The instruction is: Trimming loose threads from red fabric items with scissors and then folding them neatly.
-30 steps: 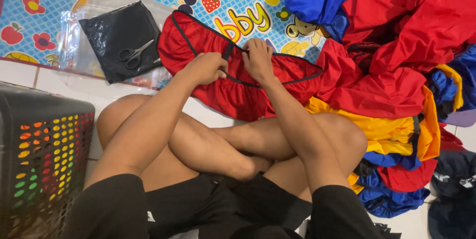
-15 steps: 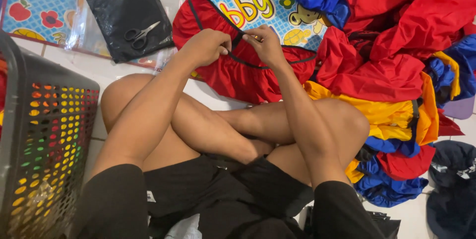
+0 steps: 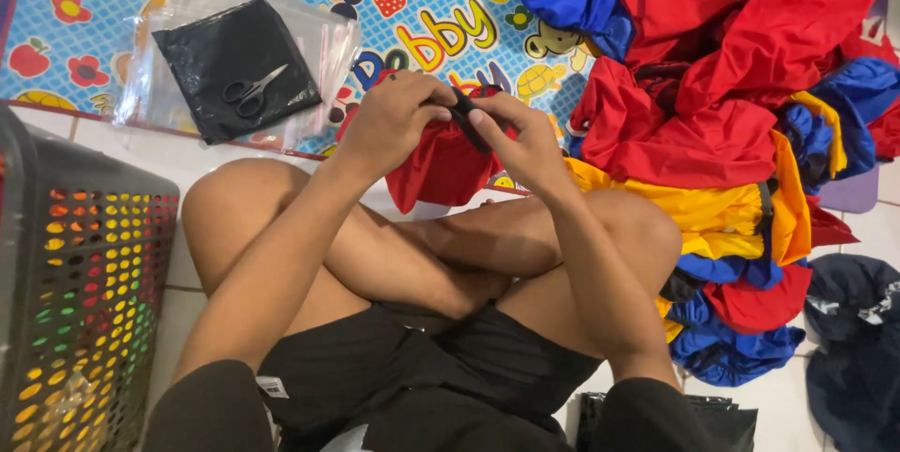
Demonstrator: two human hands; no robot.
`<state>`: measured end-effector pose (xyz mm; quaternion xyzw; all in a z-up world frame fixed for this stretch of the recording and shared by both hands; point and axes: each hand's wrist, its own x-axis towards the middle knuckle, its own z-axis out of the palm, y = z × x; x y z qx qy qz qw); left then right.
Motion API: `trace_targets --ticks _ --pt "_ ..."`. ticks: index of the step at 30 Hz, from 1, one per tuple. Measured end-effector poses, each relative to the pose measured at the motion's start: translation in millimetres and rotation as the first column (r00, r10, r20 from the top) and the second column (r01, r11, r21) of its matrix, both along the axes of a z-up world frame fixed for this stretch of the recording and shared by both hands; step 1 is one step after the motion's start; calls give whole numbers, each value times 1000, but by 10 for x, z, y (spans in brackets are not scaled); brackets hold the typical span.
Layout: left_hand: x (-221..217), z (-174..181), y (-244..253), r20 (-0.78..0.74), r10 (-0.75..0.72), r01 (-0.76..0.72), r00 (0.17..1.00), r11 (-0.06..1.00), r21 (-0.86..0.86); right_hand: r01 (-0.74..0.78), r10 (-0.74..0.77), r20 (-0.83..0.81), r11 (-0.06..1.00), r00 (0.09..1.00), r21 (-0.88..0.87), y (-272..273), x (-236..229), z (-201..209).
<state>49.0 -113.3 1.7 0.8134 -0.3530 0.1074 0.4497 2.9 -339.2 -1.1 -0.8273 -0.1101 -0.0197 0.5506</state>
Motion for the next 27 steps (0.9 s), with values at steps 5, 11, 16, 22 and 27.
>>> trace_targets --ticks 5,11,16,22,27 --pt "-271 64 29 86 -16 20 996 999 -46 39 -41 28 996 999 86 -43 -235 -32" --pt "-346 168 36 316 -26 35 949 999 -21 34 1 309 993 951 -109 112 -297 223" --pt "-390 156 -16 353 -69 83 933 996 -25 103 -49 290 979 956 -177 185 -408 151" --pt "-386 63 6 221 -81 111 972 986 -126 82 -72 146 995 987 -62 165 -435 272" --pt "-404 126 29 188 -66 95 980 984 -152 -87 96 235 995 967 -49 166 -421 395"
